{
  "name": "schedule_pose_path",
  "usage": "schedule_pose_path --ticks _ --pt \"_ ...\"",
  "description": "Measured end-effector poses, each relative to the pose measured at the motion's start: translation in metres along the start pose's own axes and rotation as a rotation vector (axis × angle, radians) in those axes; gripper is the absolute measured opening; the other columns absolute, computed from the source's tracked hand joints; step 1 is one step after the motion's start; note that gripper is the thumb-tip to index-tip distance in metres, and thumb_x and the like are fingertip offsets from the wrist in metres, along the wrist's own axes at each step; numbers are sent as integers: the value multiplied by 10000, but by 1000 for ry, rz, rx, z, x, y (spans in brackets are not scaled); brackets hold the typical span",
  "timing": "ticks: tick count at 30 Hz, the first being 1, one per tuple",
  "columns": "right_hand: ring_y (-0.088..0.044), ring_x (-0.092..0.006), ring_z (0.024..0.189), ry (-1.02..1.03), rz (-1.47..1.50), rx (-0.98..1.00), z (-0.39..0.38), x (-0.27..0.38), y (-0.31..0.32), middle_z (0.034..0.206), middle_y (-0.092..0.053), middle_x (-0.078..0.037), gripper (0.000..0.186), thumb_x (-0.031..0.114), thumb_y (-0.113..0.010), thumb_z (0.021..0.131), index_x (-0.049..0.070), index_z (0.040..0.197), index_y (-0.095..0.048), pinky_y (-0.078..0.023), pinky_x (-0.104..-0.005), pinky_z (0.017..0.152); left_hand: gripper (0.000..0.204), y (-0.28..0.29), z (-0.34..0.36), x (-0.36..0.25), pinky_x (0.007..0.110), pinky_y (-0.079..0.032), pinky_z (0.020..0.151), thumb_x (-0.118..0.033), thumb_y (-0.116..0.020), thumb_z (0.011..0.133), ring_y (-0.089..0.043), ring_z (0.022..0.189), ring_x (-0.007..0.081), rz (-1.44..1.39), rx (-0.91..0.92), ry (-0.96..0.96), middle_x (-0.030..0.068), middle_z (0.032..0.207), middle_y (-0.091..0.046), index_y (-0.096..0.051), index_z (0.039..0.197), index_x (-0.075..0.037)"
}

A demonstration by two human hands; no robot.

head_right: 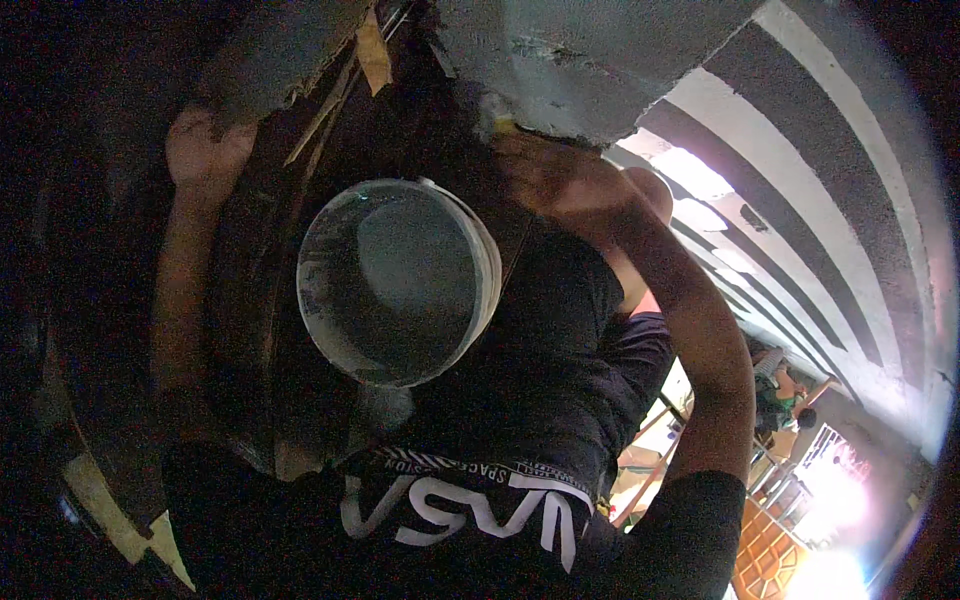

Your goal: Painting the underside of a staircase beam with white paint using a brush and a cardboard shield.

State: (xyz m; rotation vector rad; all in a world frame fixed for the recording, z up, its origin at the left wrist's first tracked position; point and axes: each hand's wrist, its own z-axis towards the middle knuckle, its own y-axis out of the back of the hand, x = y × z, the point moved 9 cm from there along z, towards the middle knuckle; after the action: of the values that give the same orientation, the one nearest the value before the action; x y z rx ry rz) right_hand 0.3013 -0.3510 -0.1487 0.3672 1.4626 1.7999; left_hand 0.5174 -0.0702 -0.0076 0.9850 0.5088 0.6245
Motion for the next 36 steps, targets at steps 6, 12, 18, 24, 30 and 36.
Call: schedule_pose_path --ticks 6,12,18,24,30,36 --pt "-635 -303 1212 -425 809 -148 -73 -20 25 1356 -620 -172 390 77 -687 898 12 1281 -646 -552 -387 1000 341 -29 -5 37 379 -543 871 -244 -567 954 -625 1059 241 -1392 140 431 77 1225 -661 -631 1251 -92" --pt "-603 -368 1277 -593 558 -255 -99 13 66 1299 -664 -148 343 17 -759 820 45 1159 -715 -542 -464 1043 353 -37 -9 32 409 -528 929 -140 -497 969 -612 1098 304 -2117 193 513 176 1250 -640 -612 1271 2" --pt "-677 -317 1125 -1036 457 -680 -117 16 79 1113 -708 -168 192 3 -759 869 -22 1045 -686 -546 -386 971 341 -36 -11 38 402 -508 973 -122 -521 961 -611 1116 281 -1601 30 468 154 1263 -641 -605 1260 19" --pt "-673 -165 981 -1701 1274 -1157 -167 25 4 1032 -688 -97 229 111 -750 932 -31 1091 -667 -606 -314 828 337 -35 -10 39 393 -491 1005 -108 -577 939 -608 1140 259 -1548 32 487 134 1281 -639 -593 1244 32" --pt "-664 -231 1040 -1605 1621 -1188 -168 35 -24 1196 -642 -140 386 275 -590 1038 -28 1277 -580 -545 -376 913 339 -28 -9 46 384 -473 1043 -95 -533 949 -596 1164 255 -981 100 331 128 1303 -633 -583 1255 43" --pt "-674 -300 1067 -1458 2194 -1275 -162 62 -47 1234 -651 -173 468 305 -572 1011 6 1369 -531 -547 -393 849 336 -45 -9 41 389 -552 842 -75 -471 953 -642 1007 267 -2145 185 549 158 1237 -652 -599 1241 39"
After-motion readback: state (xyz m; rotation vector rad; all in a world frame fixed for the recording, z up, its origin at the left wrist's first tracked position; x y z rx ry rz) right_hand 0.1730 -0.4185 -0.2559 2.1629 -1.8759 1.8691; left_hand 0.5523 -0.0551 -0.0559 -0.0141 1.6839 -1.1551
